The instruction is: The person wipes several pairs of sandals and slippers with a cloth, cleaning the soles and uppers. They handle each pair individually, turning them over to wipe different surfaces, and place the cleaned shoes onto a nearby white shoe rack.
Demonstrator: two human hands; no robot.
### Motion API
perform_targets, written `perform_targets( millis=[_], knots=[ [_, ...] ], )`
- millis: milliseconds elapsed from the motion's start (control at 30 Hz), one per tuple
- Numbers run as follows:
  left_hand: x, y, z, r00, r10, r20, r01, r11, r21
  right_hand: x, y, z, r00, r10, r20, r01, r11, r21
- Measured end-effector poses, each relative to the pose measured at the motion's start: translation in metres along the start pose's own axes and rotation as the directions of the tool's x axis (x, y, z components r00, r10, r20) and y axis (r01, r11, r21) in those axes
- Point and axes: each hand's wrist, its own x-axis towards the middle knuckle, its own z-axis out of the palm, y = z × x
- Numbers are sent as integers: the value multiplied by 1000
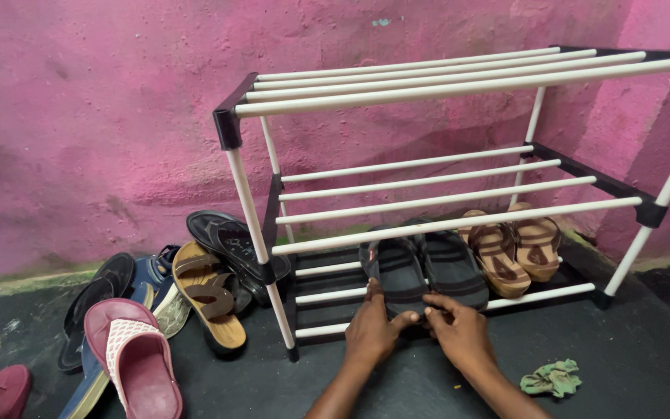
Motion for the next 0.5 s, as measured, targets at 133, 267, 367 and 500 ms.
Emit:
perform_targets(
  millis=[133,267,367,500],
  knots=[
    [-3,2,-6,1000,-4,14,4,1000,-1,-9,-6,-3,994,46,-100,-48,999,-16],
    [-11,0,-15,999,50,-11,-50,999,-9,-21,-15,-5,969,-163,-185,144,983,-115],
    [-38,-11,-29,976,192,-99,-191,981,24,-35,-22,-1,903,-389,-183,348,911,-221],
    [-86,-36,-67,984,154,-85,-155,988,6,-56,-37,13,659,-749,-76,732,661,-165]
  ],
)
